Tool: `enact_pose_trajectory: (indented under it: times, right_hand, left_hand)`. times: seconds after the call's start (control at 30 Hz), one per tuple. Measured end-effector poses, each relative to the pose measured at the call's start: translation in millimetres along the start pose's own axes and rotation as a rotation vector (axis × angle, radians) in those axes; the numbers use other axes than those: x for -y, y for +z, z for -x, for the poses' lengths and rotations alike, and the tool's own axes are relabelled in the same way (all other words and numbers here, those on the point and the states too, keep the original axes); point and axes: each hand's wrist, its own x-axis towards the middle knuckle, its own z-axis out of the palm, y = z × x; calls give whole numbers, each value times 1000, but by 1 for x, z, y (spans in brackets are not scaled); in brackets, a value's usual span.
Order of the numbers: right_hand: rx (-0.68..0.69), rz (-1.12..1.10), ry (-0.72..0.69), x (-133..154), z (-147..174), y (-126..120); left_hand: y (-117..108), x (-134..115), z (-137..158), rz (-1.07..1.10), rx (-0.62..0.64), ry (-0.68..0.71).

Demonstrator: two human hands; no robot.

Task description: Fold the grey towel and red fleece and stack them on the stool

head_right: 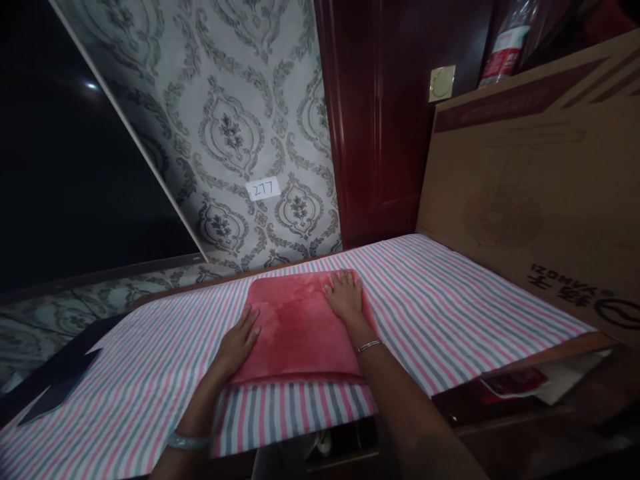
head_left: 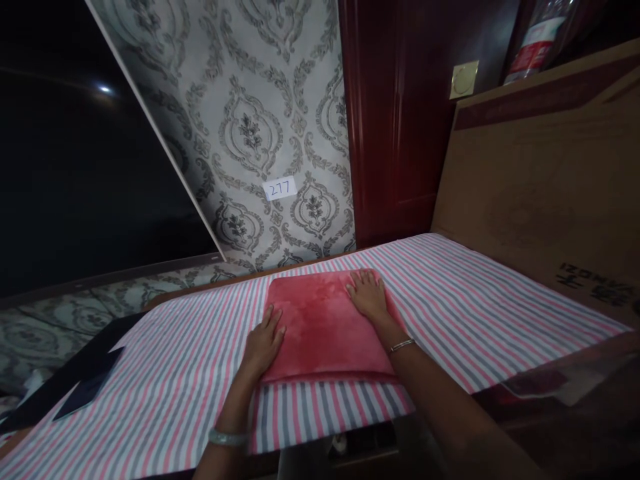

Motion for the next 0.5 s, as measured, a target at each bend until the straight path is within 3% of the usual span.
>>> enact_pose_trajectory:
  times: [0.1,0.17,0.23,0.3,0.37,0.5]
  right_hand:
    - [-16,-2,-8,0,0,0]
    - [-23,1,-11,0,0,1]
    - [-34,7,-13,-1,1,3]
    - [-55,14,-17,-2,2,5]
    - [-78,26,-26,-2,2,6]
    - [-87,49,-40,-3,3,8]
  left_hand:
    - [-18,-21,-12,-107,7,-74]
    - [-27,-49,-25,-97,-33,-13]
    - [-27,-84,-43,-25,6,136]
    - [-19,-116,-63,34,111,282]
    - [-6,-138,-82,44,218,310]
    - [20,-142,-106,-2,168,240]
